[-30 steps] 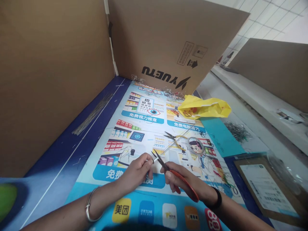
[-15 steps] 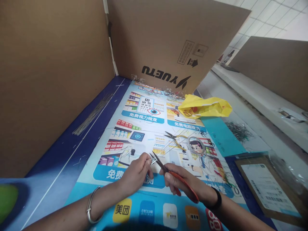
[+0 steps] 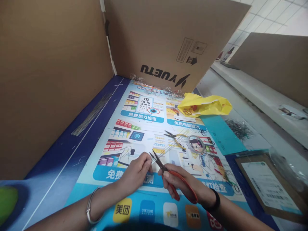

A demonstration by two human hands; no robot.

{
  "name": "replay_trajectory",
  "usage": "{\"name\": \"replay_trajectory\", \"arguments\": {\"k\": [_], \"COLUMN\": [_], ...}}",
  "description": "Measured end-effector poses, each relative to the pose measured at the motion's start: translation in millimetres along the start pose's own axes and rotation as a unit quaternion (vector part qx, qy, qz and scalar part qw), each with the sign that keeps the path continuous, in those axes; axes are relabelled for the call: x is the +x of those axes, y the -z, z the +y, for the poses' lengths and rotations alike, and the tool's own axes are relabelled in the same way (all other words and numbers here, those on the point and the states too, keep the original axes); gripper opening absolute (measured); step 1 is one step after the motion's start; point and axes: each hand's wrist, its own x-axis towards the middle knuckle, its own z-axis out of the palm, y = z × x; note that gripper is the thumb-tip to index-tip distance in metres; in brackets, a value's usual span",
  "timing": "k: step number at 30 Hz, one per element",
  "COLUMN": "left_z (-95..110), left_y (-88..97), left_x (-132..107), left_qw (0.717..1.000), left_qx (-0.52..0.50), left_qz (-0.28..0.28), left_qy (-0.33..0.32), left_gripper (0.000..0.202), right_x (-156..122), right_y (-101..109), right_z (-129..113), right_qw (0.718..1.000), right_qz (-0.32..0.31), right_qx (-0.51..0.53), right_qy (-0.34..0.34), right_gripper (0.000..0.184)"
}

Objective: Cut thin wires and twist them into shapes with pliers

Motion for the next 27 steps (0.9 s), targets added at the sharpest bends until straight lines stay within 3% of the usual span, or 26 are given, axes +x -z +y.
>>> {"name": "replay_trajectory", "arguments": {"k": [15,22,27], "left_z": [0,-2,-4], "left_y": [-4.4,-1.5,-2.4], "left_x": [-1,-2,-2], "left_qw": [0.997,0.997,0.987], "left_qx": [-0.055,0.078,0.158], "left_qz": [-0.021,-0.013,-0.022], "left_qy": [0.041,-0.026,-0.02], "left_gripper": [0.026,0.025,0.024], "right_x": [2,0,-3], "right_y": [-5,1,5], "right_z": [5,9,5], "right_qw": [0.999,0.999,1.0], "right_qz": [0.011,-0.005,-0.02], "right_qx": [0.051,0.034,0.01], "right_qy": [-0.004,-0.012,-0.015], "right_gripper": [0.041,0.041,0.041]}}
